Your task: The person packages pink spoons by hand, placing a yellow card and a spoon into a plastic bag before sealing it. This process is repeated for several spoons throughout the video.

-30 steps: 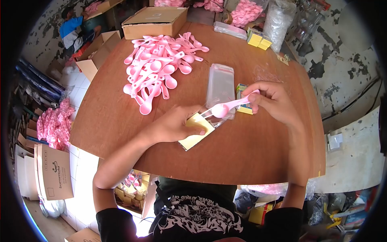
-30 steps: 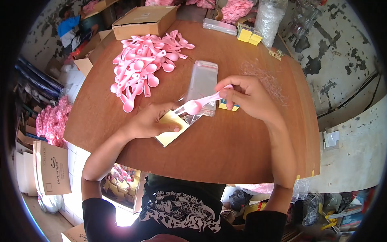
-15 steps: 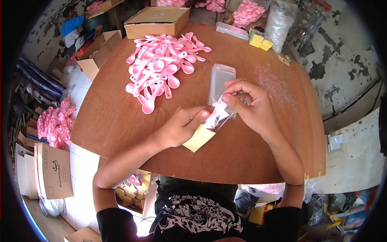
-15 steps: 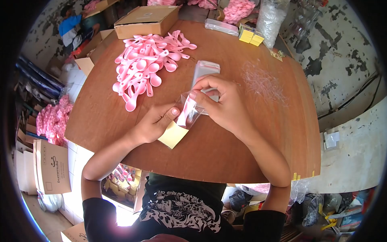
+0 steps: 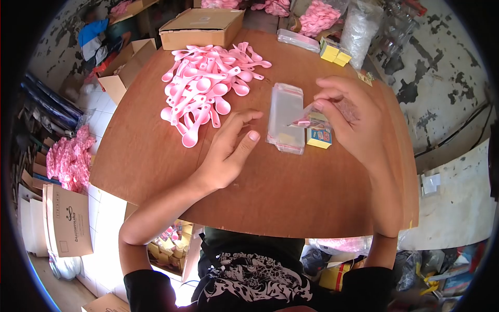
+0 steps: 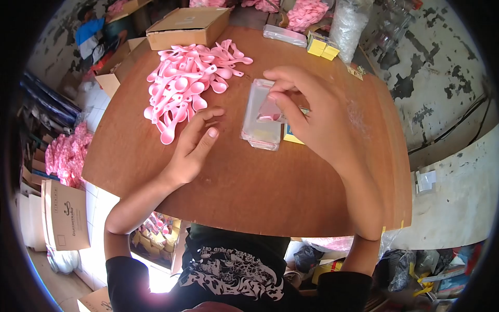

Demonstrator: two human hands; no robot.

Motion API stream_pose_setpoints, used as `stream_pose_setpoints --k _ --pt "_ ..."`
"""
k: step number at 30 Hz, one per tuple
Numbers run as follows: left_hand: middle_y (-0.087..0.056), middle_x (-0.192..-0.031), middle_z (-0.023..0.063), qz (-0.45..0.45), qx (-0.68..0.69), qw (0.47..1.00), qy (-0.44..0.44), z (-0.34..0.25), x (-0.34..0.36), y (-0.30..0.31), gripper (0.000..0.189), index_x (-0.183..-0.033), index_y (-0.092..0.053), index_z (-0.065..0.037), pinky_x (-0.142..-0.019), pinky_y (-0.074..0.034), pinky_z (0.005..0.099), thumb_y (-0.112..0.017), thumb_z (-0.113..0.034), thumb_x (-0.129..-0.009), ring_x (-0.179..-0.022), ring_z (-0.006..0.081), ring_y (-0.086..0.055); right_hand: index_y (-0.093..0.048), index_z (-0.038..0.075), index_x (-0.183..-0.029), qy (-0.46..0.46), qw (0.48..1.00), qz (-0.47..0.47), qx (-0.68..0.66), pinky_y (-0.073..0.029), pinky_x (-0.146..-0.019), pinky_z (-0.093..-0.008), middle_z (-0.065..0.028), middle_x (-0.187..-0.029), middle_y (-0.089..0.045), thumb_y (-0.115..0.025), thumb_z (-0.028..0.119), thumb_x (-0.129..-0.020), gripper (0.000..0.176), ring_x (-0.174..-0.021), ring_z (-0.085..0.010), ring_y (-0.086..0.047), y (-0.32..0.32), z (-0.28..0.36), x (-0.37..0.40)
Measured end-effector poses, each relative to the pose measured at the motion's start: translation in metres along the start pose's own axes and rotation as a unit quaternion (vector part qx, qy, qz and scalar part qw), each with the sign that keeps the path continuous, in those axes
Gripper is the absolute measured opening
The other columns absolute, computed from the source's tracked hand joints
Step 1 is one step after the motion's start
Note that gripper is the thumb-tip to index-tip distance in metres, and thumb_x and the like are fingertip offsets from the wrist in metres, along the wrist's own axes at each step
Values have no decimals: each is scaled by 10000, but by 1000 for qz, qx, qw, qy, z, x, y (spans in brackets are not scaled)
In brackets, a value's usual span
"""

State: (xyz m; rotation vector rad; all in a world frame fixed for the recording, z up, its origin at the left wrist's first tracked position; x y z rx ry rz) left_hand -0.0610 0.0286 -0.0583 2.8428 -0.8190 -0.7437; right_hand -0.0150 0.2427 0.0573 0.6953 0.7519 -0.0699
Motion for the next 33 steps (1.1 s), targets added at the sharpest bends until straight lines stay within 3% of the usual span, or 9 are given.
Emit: stream_pose_setpoints --k 2,4,6,10,11,15,17,21,33 --pt "-471 -1335 146 0 1 1000 -10 -5 1 1 454 -1351 -412 7 -1065 -355 384 -471 -283 -1007 -1237 255 -474 -627 -8 -1087 14 1000 -6 -13 -524 -678 -233 -78 -871 -688 -652 -51 -821 270 -763 -124 -660 -1 9 7" --pt "-482 -1325 147 9 -1 1000 -23 -8 -1 2 468 -1355 -406 9 -1058 -364 392 -478 -294 -1005 -1220 258 -490 -608 -19 -1059 -42 995 39 -82 -523 -647 -227 -66 -856 -685 -654 -36 -837 227 -755 -91 -646 -4 20 13" --pt "-532 -1268 150 116 242 963 -16 -10 1 -5 467 -1318 -455 9 -982 -437 384 -551 -293 -976 -1164 237 -535 -590 -22 -1047 -96 985 49 -138 -528 -641 -225 -65 -845 -678 -651 -27 -847 209 -753 -86 -646 -12 19 19" --pt "-638 -1097 133 167 281 944 41 -15 4 -13 380 -1295 -465 17 -836 -504 305 -568 -150 -971 -1023 165 -607 -552 -27 -1022 -266 925 87 -257 -528 -615 -216 -66 -816 -657 -641 -11 -869 177 -724 -95 -651 -29 12 33" --pt "-677 -979 104 144 287 942 92 -18 5 -16 287 -1216 -527 33 -758 -510 252 -566 -109 -970 -902 114 -629 -533 -37 -1020 -269 922 92 -261 -527 -594 -200 -86 -845 -648 -638 -4 -876 181 -703 -97 -654 -32 9 37" --pt "-695 -858 24 114 232 954 152 -13 6 -22 245 -1103 -635 25 -647 -461 191 -582 -175 -972 -747 22 -587 -569 -24 -982 -267 926 69 -257 -525 -630 -236 -98 -895 -643 -657 0 -858 153 -738 -120 -653 -34 -1 47" --pt "-694 -853 24 114 223 956 152 -11 7 -22 243 -1103 -634 27 -642 -459 192 -577 -172 -975 -734 24 -585 -636 6 -913 -23 996 88 -23 -512 -696 -298 -106 -973 -624 -683 11 -815 109 -818 -188 -638 -27 8 45" --pt "-691 -853 32 98 202 964 141 -5 7 -25 242 -1092 -635 35 -651 -462 194 -565 -168 -981 -743 30 -587 -704 46 -869 20 987 128 93 -491 -771 -371 -107 -1073 -576 -706 45 -769 99 -932 -286 -579 -27 17 53" --pt "-691 -879 44 123 169 967 144 -8 8 -30 288 -1183 -620 30 -659 -485 217 -543 -172 -992 -764 47 -597 -694 59 -963 83 977 105 168 -500 -748 -374 -88 -1026 -571 -699 26 -734 231 -911 -264 -584 -33 12 57"
Point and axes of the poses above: each hand's wrist, its own x-axis away from the middle knuckle, its own y-axis out of the back of the hand, z = x × y, the point moved 2 cm from there along -x, towards the middle knuckle
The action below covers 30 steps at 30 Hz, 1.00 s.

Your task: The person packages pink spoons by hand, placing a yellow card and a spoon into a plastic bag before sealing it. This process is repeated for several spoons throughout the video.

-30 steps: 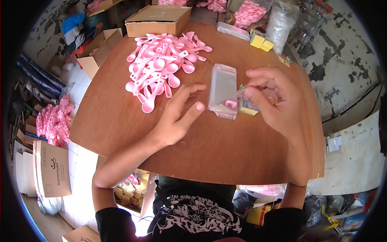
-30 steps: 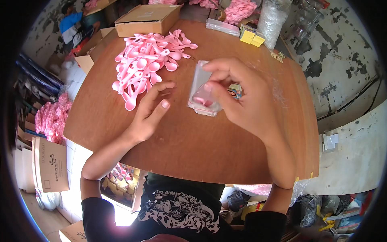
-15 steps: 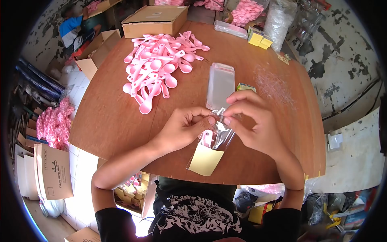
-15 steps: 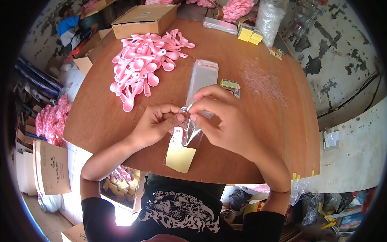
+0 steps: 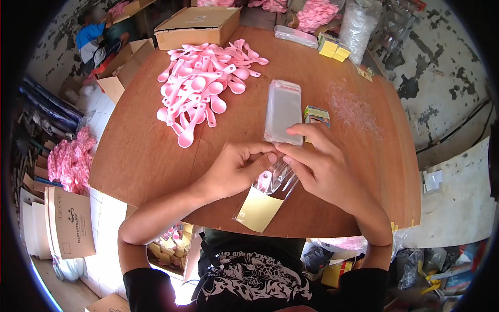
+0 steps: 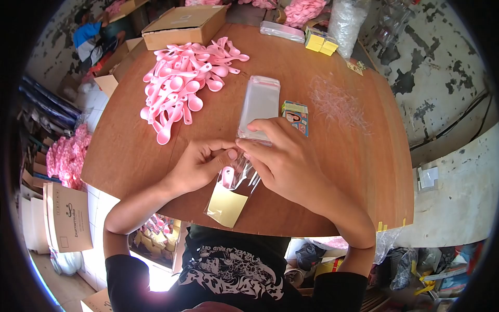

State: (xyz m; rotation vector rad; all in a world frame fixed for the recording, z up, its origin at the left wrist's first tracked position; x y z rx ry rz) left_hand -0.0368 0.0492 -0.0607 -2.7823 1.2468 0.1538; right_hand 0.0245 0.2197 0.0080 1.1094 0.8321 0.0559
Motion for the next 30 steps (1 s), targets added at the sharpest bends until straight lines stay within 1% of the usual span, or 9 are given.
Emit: stream_pose_setpoints --k 4,7,13,19,21,23,26,28,30 --pt "-695 -882 43 18 -43 999 -2 -7 3 -2 253 -1170 -630 16 -640 -480 209 -554 -135 -981 -754 39 -589 -691 44 -891 3 1000 -13 -1 -499 -701 -357 -65 -969 -579 -697 33 -730 162 -871 -237 -585 -4 -2 1" --pt "-690 -827 71 10 -81 994 -78 -9 3 -6 227 -1125 -641 8 -602 -490 242 -595 -68 -916 -721 59 -605 -669 38 -794 18 999 -17 37 -492 -659 -341 -38 -886 -571 -705 36 -687 113 -820 -211 -574 -5 2 0" --pt "-669 -781 128 35 -202 976 -73 -14 7 -5 260 -1083 -642 0 -539 -487 280 -621 -7 -824 -620 157 -634 -603 48 -682 42 995 -1 90 -485 -618 -337 -21 -778 -530 -706 24 -596 137 -750 -192 -554 -8 7 -2" --pt "-691 -766 128 23 -209 971 -118 -13 10 -4 279 -1107 -661 -12 -553 -493 256 -612 24 -835 -623 133 -645 -573 26 -681 -42 988 -43 -139 -489 -629 -298 -58 -803 -585 -666 -21 -638 113 -730 -185 -581 -4 -9 2" --pt "-713 -812 121 4 -115 984 -136 -6 11 0 261 -1129 -665 -18 -565 -495 238 -613 14 -875 -654 81 -634 -566 26 -714 -165 911 -119 -359 -484 -665 -281 -72 -845 -605 -654 -9 -712 95 -759 -148 -588 3 -20 8" --pt "-718 -887 84 -17 29 993 -113 -7 13 0 239 -1164 -635 17 -622 -496 220 -589 -19 -932 -747 51 -615 -579 23 -766 -176 883 -163 -404 -480 -690 -283 -70 -848 -598 -625 48 -786 56 -761 -133 -580 33 -38 4" --pt "-712 -905 69 -56 73 991 -95 -6 11 5 259 -1197 -604 27 -639 -484 213 -576 -42 -950 -762 42 -598 -599 25 -815 -101 803 -152 -568 -486 -729 -304 -84 -869 -606 -571 100 -832 82 -780 -176 -593 82 -95 6" --pt "-707 -887 60 -96 -18 988 -120 -8 9 7 266 -1208 -589 29 -643 -474 208 -570 -63 -959 -739 37 -580 -607 23 -830 -71 769 -134 -621 -490 -734 -318 -93 -886 -616 -561 110 -840 99 -796 -195 -604 100 -150 13" --pt "-702 -898 58 -94 -22 989 -108 -5 5 5 278 -1231 -573 25 -680 -469 209 -555 -64 -968 -776 40 -580 -640 18 -919 -392 770 -104 -492 -499 -734 -346 -119 -951 -644 -581 108 -831 139 -835 -222 -627 67 -233 53"
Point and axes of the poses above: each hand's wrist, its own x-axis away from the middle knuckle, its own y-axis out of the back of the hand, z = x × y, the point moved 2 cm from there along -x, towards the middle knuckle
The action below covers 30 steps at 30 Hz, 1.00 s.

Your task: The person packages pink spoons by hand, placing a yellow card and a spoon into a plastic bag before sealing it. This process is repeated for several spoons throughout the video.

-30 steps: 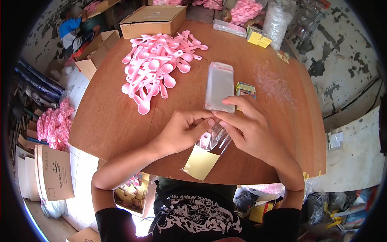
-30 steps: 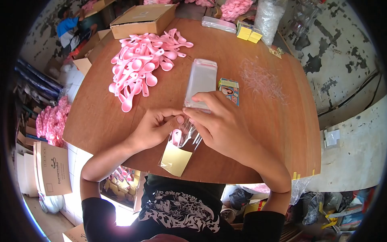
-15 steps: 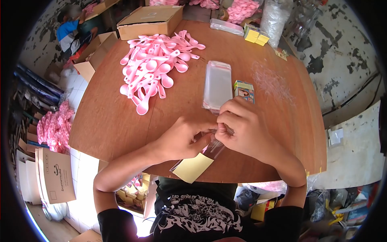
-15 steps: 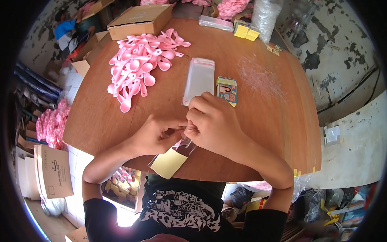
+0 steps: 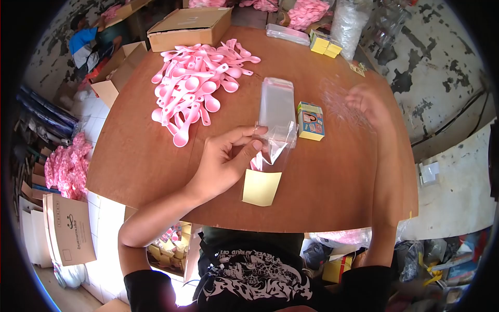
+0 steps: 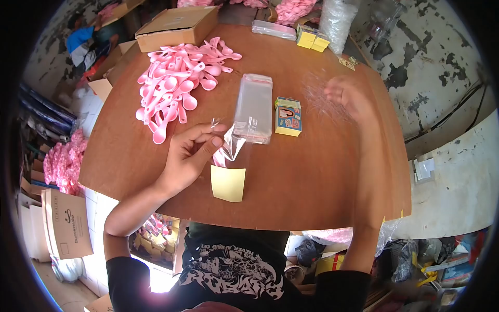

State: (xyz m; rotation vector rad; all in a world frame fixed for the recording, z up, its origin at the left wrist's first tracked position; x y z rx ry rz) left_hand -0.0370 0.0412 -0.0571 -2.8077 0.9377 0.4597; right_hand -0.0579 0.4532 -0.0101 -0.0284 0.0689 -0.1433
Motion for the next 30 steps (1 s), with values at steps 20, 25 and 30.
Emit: stream_pose_setpoints --k 20,25,30 --pt "-689 -1028 87 41 78 993 81 9 -7 4 324 -1220 -580 39 -797 -524 249 -597 -154 -960 -903 96 -632 -618 -58 -1007 29 995 91 33 -543 -737 -255 -89 -924 -673 -640 63 -912 156 -846 -123 -653 -200 -36 108" --pt "-691 -1011 87 35 66 992 101 19 -9 5 271 -1140 -642 37 -786 -548 265 -608 -156 -952 -883 110 -646 -625 -46 -998 50 997 49 21 -546 -712 -250 -83 -908 -672 -634 51 -914 129 -804 -118 -654 -195 -43 110" --pt "-699 -981 89 18 73 993 92 20 -10 4 251 -1120 -655 37 -761 -567 273 -610 -140 -947 -859 119 -657 -651 -23 -973 80 994 39 65 -531 -687 -238 -63 -896 -673 -643 55 -910 100 -764 -110 -640 -191 -44 111"
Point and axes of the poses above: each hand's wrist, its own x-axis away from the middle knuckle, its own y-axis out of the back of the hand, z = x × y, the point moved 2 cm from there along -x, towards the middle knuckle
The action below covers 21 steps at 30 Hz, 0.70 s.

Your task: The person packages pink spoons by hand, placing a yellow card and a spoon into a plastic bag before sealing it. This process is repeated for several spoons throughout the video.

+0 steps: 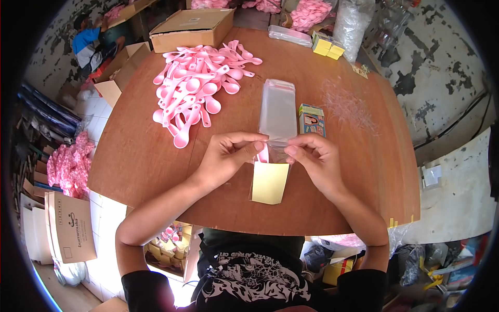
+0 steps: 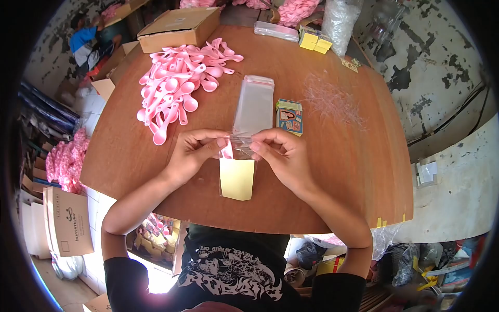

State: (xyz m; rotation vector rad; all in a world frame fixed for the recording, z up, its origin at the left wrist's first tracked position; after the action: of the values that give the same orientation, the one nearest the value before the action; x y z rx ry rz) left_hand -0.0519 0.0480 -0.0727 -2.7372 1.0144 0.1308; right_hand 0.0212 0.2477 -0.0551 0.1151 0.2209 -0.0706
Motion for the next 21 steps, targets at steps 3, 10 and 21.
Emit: stream_pose_setpoints --k 3,10,21 --pt "-700 -987 91 -6 -1 1000 -8 2 0 2 225 -1102 -668 27 -754 -570 276 -615 -122 -941 -849 120 -660 -669 -31 -957 29 999 20 -26 -529 -700 -240 -67 -897 -669 -631 23 -908 82 -779 -119 -641 3 -5 0" --pt "-702 -990 100 15 -18 998 -51 3 2 5 164 -1034 -703 -1 -764 -572 286 -585 4 -919 -890 143 -660 -679 -52 -950 70 994 68 -40 -534 -741 -256 -103 -952 -650 -556 -101 -888 146 -831 -144 -649 9 -5 1" --pt "-705 -969 135 4 -24 998 -53 1 5 5 159 -931 -696 35 -785 -552 290 -550 72 -881 -881 176 -675 -682 -50 -956 110 991 74 7 -520 -766 -249 -104 -988 -641 -526 -156 -848 218 -896 -139 -634 8 -8 3"
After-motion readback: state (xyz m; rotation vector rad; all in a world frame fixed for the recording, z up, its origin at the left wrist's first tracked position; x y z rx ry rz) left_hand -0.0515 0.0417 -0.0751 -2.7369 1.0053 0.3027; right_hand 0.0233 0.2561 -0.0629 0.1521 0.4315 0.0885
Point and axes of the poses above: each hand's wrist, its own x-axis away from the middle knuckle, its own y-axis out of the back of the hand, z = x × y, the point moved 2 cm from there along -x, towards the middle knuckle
